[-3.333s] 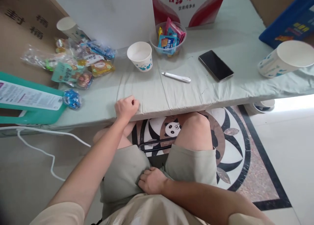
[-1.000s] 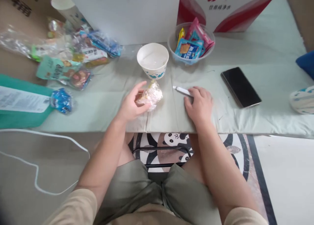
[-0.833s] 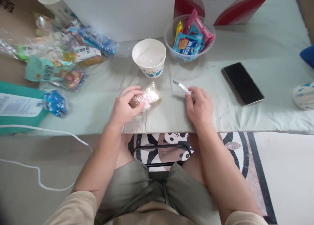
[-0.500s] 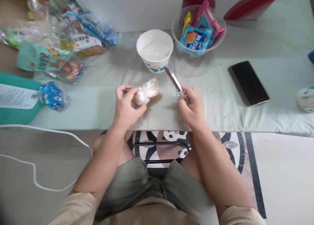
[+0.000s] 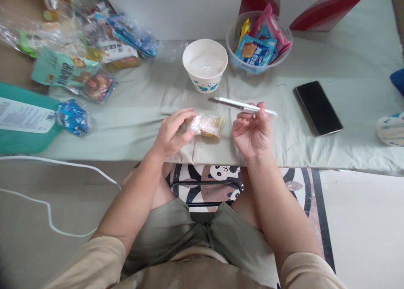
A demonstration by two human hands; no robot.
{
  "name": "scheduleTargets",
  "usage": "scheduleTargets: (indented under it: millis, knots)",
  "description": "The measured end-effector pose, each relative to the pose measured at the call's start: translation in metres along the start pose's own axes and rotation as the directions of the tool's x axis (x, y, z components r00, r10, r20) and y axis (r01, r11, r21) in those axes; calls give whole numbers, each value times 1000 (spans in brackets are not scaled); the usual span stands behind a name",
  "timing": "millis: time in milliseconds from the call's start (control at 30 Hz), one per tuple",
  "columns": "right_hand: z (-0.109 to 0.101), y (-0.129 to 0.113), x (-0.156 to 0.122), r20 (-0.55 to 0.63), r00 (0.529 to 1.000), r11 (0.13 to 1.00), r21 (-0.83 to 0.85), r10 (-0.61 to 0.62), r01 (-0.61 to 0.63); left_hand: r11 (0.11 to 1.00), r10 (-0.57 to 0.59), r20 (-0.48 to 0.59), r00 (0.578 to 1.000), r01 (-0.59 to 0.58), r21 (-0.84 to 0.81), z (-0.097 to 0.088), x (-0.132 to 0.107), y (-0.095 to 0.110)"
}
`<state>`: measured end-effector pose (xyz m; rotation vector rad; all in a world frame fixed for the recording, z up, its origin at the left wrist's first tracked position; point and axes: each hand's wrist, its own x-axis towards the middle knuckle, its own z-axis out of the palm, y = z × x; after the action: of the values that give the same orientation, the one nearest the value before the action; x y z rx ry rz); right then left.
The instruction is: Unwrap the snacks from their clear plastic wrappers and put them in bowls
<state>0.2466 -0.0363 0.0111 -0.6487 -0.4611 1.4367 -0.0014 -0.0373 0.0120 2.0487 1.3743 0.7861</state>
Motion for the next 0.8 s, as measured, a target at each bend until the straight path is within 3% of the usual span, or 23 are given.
scheduleTargets:
  millis: [167,333,567,800]
  knots:
    - [18,4,-9,18,999,997,-63,36,-35,991,-120,-121,985,125,36,10,5,16]
    - [27,11,-14,-30,999,989,-150,11,-15,974,-185,-149,971,201,105,18,6,33]
    - [39,25,-8,-119,990,921,-388,-80,28,983,-124,-64,990,132,131,19,5,28]
    - [40,27,-1,-125,990,867,-499,-67,-5,984,-82,-13,997,83,158,21,6,25]
